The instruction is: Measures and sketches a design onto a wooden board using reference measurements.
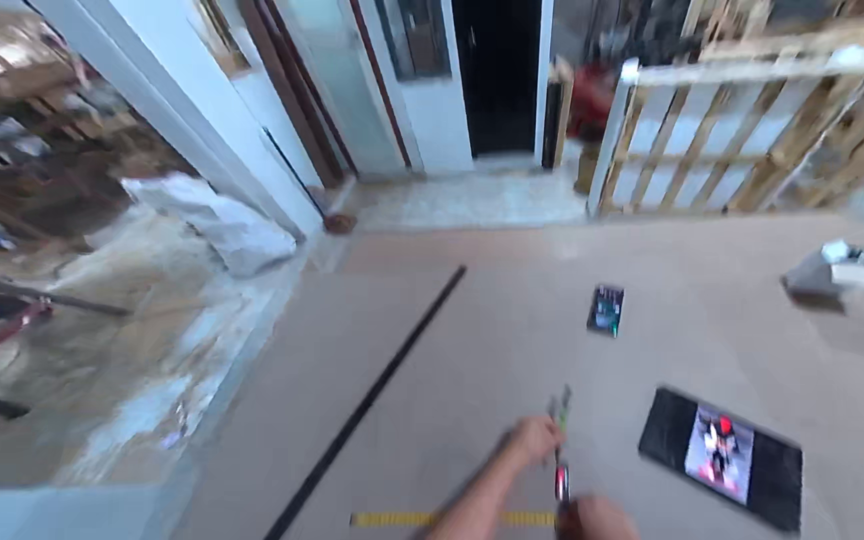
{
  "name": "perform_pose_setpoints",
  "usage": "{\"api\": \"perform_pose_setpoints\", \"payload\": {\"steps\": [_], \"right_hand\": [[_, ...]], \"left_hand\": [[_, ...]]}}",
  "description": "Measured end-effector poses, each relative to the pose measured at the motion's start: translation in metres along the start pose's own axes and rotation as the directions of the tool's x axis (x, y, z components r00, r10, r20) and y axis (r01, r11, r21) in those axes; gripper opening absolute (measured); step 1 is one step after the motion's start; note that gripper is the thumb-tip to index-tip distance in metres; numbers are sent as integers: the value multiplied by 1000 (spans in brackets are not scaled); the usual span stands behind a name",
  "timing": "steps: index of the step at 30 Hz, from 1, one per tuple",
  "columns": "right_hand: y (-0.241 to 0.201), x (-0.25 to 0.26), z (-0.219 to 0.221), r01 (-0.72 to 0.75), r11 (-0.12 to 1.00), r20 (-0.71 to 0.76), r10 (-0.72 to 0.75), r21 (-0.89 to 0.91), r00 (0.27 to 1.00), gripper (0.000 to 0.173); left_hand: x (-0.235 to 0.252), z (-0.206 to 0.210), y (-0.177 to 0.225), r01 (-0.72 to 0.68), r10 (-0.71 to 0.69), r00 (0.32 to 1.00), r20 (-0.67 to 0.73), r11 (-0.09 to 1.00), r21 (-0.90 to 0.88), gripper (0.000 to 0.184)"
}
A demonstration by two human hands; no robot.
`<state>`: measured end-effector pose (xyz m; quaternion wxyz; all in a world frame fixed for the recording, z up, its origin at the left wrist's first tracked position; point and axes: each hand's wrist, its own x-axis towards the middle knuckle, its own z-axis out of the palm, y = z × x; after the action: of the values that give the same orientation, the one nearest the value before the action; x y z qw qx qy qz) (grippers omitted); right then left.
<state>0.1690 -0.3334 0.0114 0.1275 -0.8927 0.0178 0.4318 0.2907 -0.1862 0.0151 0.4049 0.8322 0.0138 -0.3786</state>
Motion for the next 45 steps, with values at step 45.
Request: {"api": "perform_pose_setpoints", "payload": {"steps": [45], "right_hand": [[11,23,11,76,985,50,-69,-156,996,54]], "left_hand": [[-136,61,-194,-275,217,825,-522,961,-35,9]]}}
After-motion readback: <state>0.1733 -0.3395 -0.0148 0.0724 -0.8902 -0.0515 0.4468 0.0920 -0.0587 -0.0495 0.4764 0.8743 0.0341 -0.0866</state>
